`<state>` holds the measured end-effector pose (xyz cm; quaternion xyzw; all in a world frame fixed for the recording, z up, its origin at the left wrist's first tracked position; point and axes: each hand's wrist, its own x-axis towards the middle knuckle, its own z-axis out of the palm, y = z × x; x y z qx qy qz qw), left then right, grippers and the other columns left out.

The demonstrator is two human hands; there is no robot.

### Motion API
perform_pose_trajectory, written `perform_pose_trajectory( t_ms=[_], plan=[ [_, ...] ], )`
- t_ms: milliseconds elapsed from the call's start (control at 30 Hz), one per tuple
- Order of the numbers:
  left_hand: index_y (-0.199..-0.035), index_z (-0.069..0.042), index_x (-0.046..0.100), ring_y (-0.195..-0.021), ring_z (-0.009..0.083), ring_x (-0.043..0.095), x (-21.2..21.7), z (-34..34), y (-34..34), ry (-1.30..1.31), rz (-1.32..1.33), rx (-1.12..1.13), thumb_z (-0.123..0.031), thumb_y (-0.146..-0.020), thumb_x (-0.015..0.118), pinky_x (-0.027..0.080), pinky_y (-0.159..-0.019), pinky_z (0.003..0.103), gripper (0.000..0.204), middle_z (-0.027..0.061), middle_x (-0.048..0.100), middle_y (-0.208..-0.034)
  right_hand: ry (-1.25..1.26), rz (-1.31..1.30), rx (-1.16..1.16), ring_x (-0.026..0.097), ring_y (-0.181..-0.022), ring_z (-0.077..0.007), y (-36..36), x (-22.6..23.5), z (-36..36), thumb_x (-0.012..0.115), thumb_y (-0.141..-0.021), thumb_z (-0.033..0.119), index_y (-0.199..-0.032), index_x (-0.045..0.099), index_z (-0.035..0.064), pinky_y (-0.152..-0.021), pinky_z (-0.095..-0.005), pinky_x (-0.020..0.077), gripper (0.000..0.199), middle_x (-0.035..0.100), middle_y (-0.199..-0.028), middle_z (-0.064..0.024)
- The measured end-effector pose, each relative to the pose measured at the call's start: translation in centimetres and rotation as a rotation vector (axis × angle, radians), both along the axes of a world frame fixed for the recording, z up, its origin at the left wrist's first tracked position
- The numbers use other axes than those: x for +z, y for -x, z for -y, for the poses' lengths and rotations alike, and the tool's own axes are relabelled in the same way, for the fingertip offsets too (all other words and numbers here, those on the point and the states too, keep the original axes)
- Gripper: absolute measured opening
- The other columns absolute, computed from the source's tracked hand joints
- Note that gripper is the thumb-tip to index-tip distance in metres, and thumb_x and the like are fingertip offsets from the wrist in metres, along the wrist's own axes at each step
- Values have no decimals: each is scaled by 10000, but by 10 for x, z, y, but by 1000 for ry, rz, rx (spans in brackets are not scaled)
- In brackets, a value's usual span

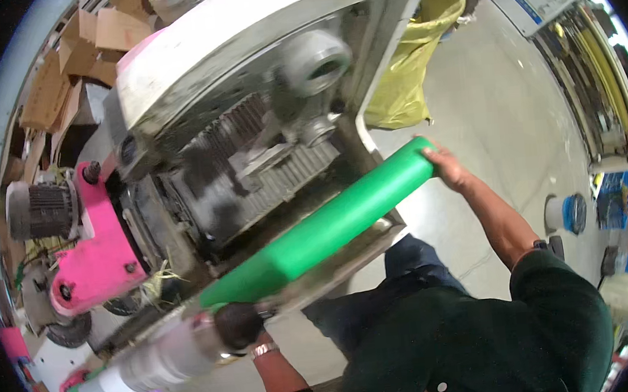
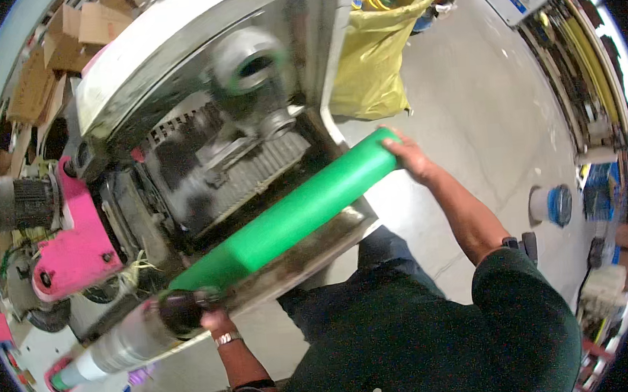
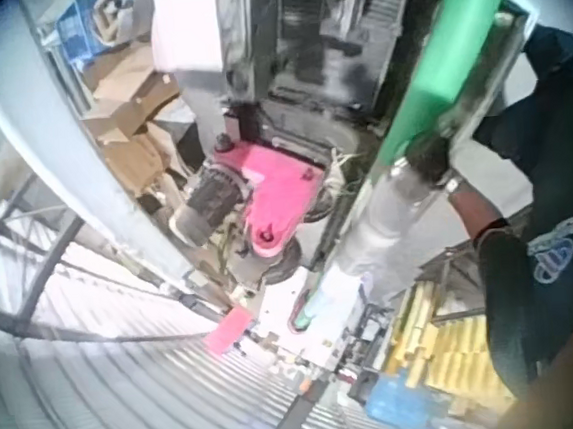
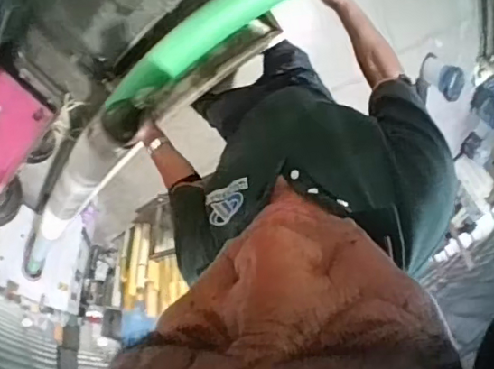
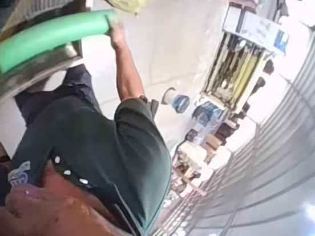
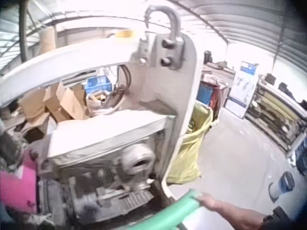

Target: Remove green adhesive tape rolls from a cutting machine and stack them on a nearby table.

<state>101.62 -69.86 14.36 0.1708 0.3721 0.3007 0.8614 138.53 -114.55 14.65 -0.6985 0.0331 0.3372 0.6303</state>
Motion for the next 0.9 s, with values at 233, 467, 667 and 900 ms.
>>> perform_pose_trajectory(
  t_ms=[233,467,667,900],
  plan=[
    [-1331,-153,553,-1267,262,484,-37,170,-127,24,197,-75,-756,-784,620,365,-1105,490,817,34,547,-1349,74,144,-202,579,-1115,-201,-85,82,209,477,-992,488,-1467,446,116,-925,-385,492,604,586,-1261,-66],
    [-1418,-129,448,-1266,279,481,-1,255,-91,113,344,-1,-730,-936,370,358,-1099,485,774,93,534,-1366,13,251,-94,469,-1294,-216,-84,179,320,443,-1025,449,-1514,384,98,-1065,-407,380,605,471,-1453,-77],
    [-1346,-152,541,-1146,275,587,27,269,66,228,333,502,-721,-921,410,492,-957,463,722,65,592,-1323,-72,236,192,407,-1372,-286,-47,231,203,437,-1028,427,-1540,307,61,-1115,-450,333,642,400,-1512,-146],
    [-1333,-151,543,-1180,273,562,42,397,251,-204,392,1137,-673,-993,219,439,-1021,482,702,83,597,-1302,-233,275,906,443,-1338,-247,-35,243,-80,414,-1051,370,-1511,361,37,-1083,-402,370,571,431,-1503,-110]
  ],
)
